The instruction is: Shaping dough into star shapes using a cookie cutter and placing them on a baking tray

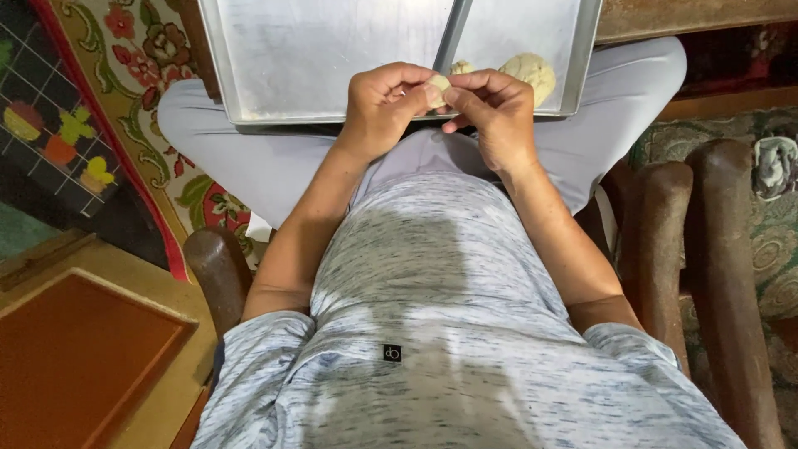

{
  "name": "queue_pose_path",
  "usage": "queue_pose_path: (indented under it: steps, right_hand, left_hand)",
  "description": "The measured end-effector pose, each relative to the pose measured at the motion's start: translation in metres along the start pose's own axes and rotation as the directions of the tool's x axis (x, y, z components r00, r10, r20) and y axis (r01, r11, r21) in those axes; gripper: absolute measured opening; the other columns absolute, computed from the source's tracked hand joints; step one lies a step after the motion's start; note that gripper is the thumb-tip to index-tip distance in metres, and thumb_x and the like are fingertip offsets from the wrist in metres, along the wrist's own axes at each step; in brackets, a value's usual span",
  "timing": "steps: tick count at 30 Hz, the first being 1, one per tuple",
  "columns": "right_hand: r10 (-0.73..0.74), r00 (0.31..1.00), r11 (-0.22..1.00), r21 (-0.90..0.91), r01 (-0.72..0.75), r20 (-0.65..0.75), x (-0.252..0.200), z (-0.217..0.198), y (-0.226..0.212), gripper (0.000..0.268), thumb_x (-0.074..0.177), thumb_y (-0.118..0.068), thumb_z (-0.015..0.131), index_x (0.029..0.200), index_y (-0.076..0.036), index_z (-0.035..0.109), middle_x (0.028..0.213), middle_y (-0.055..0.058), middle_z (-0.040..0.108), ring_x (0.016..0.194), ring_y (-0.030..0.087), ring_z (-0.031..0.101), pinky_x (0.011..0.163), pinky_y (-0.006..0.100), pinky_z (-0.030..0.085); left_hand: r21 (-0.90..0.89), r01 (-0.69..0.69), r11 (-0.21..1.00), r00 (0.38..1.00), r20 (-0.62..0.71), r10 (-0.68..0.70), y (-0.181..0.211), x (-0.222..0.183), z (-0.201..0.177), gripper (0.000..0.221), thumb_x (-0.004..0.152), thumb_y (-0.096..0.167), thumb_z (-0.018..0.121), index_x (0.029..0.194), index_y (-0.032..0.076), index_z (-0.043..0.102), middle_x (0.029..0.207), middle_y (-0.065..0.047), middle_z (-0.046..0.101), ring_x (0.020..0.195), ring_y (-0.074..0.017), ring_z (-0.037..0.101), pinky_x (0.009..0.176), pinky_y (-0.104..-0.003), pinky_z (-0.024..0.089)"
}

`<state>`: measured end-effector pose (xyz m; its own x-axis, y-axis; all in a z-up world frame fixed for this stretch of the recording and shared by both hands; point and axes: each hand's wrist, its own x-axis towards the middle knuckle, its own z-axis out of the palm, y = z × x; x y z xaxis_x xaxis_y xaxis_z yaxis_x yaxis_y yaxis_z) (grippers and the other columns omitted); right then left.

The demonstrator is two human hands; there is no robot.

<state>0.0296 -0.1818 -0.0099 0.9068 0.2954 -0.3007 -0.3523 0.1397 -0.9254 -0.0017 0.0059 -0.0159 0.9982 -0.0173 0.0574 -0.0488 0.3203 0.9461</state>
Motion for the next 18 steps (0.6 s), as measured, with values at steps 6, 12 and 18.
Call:
queue_pose_path:
  steps: [6, 12, 18]
  right_hand:
    - [-0.181, 0.983, 0.897, -0.403, 0.183, 0.041, 0.007, 0.002, -0.020, 0.027, 0.102, -0.005, 0.068, 0.125, 0.008, 0.064, 0.100, 0.015, 0.073, 0.086, 0.019, 0.071, 0.067, 0.024, 0.059]
    - [-0.535, 0.702, 0.118, -0.781, 0.613, 0.470, 0.057, -0.011, -0.037, 0.036, 0.078, 0.017, 0.067, 0.108, 0.001, 0.079, 0.107, 0.012, 0.070, 0.081, 0.028, 0.066, 0.071, 0.036, 0.053]
    - [-0.401, 0.581, -0.417, -0.706, 0.572, 0.708, 0.108, -0.028, -0.011, 0.013, 0.083, -0.022, 0.082, 0.095, -0.016, 0.078, 0.122, 0.007, 0.062, 0.097, 0.023, 0.060, 0.081, 0.033, 0.051]
  left_hand:
    - [0.254, -0.038, 0.966, 0.999, 0.018, 0.034, -0.010, 0.022, -0.025, 0.017, 0.102, 0.003, 0.060, 0.117, 0.000, 0.069, 0.107, -0.015, 0.069, 0.087, -0.0212, 0.073, 0.063, -0.025, 0.067]
    - [0.726, -0.152, 0.671, 0.963, -0.044, 0.266, -0.038, 0.085, -0.061, 0.018, 0.084, 0.003, 0.071, 0.101, 0.005, 0.077, 0.084, -0.004, 0.078, 0.068, -0.0145, 0.070, 0.063, -0.026, 0.057]
    - [0.859, -0.267, 0.438, 0.927, 0.104, 0.361, -0.042, 0.093, -0.068, 0.012, 0.082, 0.009, 0.072, 0.093, 0.010, 0.077, 0.077, -0.001, 0.072, 0.063, -0.0186, 0.062, 0.057, -0.033, 0.048]
